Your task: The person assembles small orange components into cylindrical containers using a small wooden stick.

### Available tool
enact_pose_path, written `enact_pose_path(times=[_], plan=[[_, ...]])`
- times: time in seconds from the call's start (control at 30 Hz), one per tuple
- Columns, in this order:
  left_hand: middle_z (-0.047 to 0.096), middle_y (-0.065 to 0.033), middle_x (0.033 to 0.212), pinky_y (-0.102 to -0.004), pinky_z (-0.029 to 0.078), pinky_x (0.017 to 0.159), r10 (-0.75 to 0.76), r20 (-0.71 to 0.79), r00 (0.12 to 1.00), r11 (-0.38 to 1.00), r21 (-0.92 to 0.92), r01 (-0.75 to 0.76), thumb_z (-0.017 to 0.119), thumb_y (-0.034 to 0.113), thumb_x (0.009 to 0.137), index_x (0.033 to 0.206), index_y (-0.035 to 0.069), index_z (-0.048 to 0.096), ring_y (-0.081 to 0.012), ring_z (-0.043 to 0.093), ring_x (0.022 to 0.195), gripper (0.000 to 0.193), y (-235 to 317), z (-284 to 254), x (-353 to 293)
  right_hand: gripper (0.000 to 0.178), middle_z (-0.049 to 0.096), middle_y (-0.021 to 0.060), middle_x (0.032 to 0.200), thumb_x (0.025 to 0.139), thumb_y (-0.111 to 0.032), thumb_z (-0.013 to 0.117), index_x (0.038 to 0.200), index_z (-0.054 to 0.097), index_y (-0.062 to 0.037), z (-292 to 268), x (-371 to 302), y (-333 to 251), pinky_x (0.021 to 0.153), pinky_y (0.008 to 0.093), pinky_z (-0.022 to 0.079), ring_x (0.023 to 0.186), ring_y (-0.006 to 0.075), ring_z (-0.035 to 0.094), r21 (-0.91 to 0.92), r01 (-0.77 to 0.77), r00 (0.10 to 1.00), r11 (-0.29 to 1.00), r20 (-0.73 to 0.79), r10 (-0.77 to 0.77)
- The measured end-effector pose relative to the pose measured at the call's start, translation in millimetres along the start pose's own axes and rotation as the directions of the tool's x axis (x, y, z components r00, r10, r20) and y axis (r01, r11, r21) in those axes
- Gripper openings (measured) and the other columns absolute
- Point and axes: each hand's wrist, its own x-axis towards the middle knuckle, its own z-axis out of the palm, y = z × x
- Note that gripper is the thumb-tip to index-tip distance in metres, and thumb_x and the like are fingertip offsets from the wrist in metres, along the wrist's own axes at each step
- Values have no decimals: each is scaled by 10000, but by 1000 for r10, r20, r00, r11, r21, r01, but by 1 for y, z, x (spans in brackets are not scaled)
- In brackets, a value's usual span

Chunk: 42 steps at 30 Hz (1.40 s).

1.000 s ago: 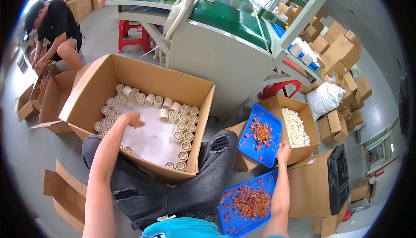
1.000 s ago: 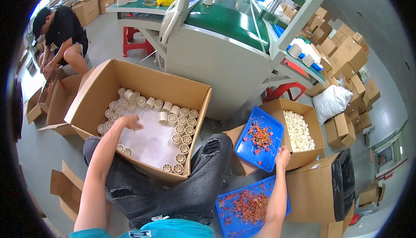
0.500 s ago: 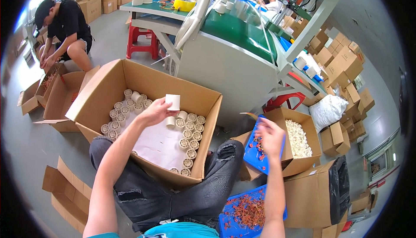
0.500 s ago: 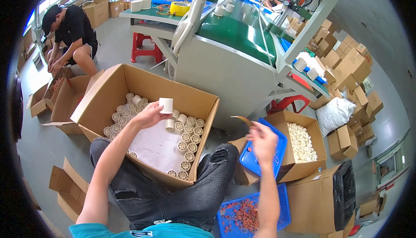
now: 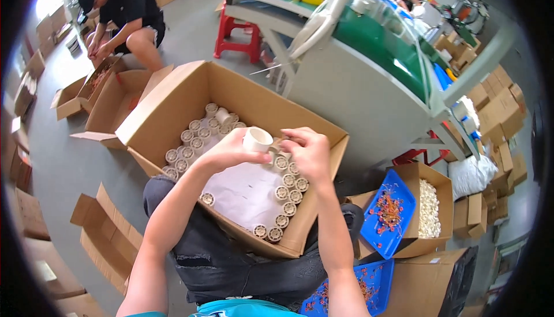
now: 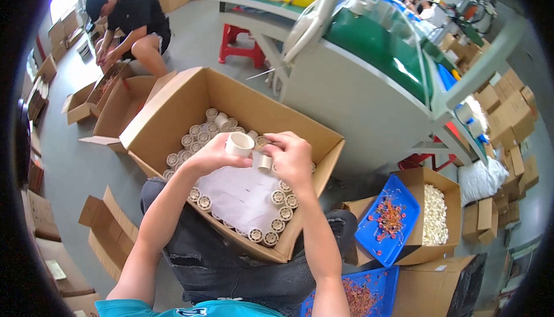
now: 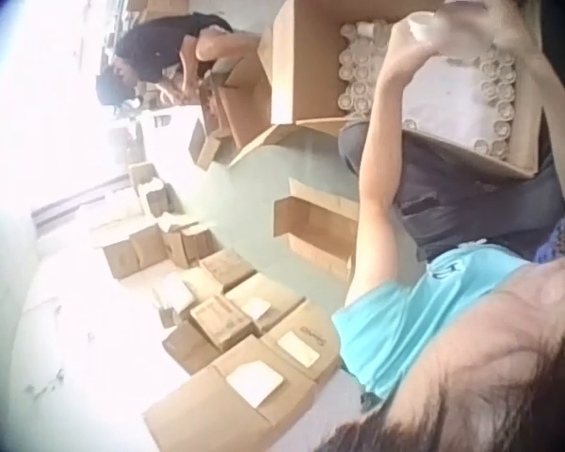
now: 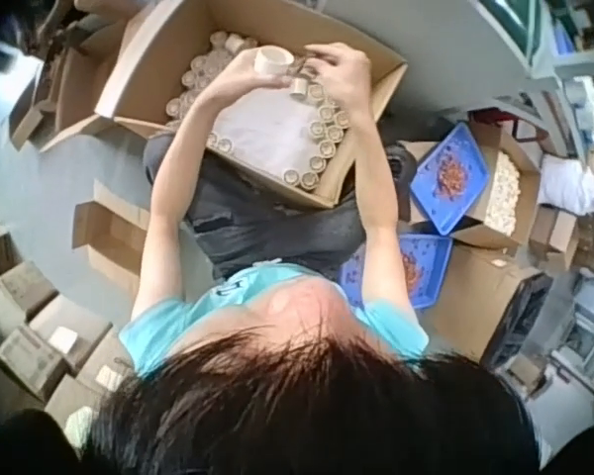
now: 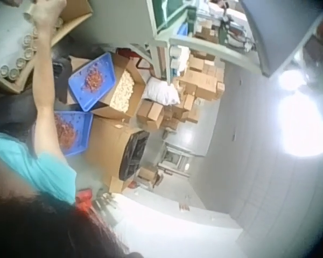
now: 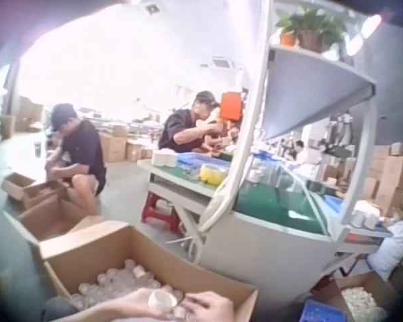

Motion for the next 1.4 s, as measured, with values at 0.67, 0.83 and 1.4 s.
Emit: enact_pose_path(times=[0.67, 0.83, 1.4], plan=[[667, -125, 1077, -373, 530, 857, 672, -237, 702, 553, 791, -262, 860, 86, 654, 1059, 50, 602, -254, 663, 948, 481, -19, 21, 17, 200, 678, 79, 965, 825, 103, 660, 1014, 700, 51, -10, -9, 26, 763, 257, 562, 848, 154, 694, 242, -56, 982, 969, -164, 98], [626, -125, 1112, -332, 529, 812, 625, -349, 698, 665, 706, -243, 862, 92, 682, 1090, 47, 592, -254, 640, 960, 491, -21, 9, 15, 170, 654, 89, 989, 823, 95, 690, 991, 692, 67, -18, -13, 7, 724, 236, 546, 811, 124, 649, 66, 211, 879, 975, -450, -160], [608, -119, 1069, -335, 518, 798, 812, -223, 539, 470, 797, -379, 864, 48, 686, 1135, 40, 563, -251, 613, 949, 541, -31, 4, 21, 179, 659, 76, 944, 814, 50, 724, 990, 708, 26, 8, -34, -7, 686, 235, 544, 806, 126, 656, 285, 237, 962, 929, -200, -184]])
